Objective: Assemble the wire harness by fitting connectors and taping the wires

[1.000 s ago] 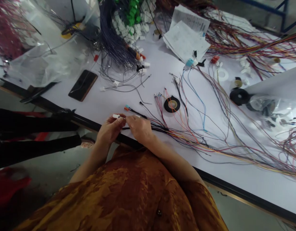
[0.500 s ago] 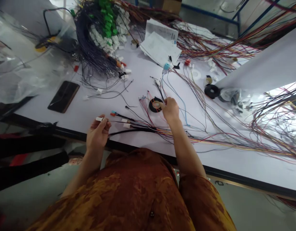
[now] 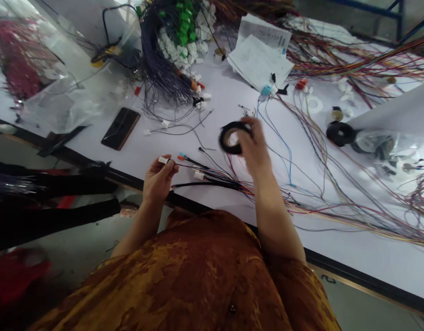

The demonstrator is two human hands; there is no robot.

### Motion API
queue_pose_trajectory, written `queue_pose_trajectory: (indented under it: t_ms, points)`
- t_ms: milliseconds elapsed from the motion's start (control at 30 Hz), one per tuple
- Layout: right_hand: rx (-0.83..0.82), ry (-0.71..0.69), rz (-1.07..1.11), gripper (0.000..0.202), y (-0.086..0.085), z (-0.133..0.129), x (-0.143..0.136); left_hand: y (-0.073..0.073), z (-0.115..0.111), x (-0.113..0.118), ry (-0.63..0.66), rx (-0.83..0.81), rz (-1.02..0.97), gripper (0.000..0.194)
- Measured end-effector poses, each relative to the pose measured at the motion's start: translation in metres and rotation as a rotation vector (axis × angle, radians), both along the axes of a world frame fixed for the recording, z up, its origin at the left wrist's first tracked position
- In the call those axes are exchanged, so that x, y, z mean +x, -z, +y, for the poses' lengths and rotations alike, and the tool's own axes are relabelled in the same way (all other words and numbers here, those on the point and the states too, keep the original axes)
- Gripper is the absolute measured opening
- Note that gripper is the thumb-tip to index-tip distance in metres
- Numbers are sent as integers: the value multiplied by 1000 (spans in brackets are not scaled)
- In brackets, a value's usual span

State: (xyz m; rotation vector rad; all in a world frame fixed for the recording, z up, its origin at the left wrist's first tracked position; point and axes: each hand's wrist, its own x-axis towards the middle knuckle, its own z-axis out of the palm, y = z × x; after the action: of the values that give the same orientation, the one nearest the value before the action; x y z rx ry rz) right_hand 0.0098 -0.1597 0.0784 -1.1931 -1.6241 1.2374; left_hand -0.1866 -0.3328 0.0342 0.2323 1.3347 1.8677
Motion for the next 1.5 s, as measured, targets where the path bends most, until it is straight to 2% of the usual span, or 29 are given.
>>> queue_pose_trajectory:
  t_ms: [67,133,267,400,467,500,600,667,733,767,833,900,967,1033,1100,1200,1300,1367,1500]
  points:
    - [-309,-272,114,29,-5,-23,-23,-1,0,-2,28,13,79,31]
    - [-509,-421,202,28,-7,-40,-42,-1,0,-5,56,35,163,25]
    - [-663,-505,251,24,-6,-46,-64,-1,-2,-12,110,97,294,20]
    - [-688,-536,207,25,-8,-43,-69,-2,-3,-18,185,105,376,19]
    - [-625,-567,154,27,-9,-51,-67,-3,-2,-20,224,67,366,20]
    - [-537,-571,118,27,-10,-59,-65,-3,-2,-21,229,48,353,21]
    - [-81,-545,-48,30,-5,-95,-55,-5,1,-22,216,10,279,24]
    - [164,-583,-198,30,0,-118,-46,-9,2,-21,219,-14,190,25]
    - [248,-620,-258,22,4,-129,-41,-14,1,-19,220,-44,127,26]
    - [229,-584,-229,18,5,-129,-41,-17,0,-16,212,-54,128,26]
    - [75,-419,-89,21,4,-116,-48,-24,-4,-10,195,-53,212,24]
    - [-215,-284,40,33,2,-94,-61,-29,-8,-2,191,-35,360,22]
    - [-540,-311,120,33,2,-74,-73,-30,-10,3,187,-33,480,19]
    - [-786,-352,220,18,6,-61,-80,-26,-9,5,161,-41,531,17]
    - [-919,-331,341,16,11,-54,-76,-18,-7,2,117,-20,520,15]
    - [-973,-243,445,20,14,-49,-58,-6,-2,-3,62,41,481,13]
    - [-930,-201,448,15,8,-50,-42,-3,0,-4,35,55,485,16]
    - [-797,-217,393,28,3,-60,-35,-7,1,-3,39,53,481,19]
    - [-186,-356,73,45,3,-104,-20,-14,2,-4,120,-21,380,27]
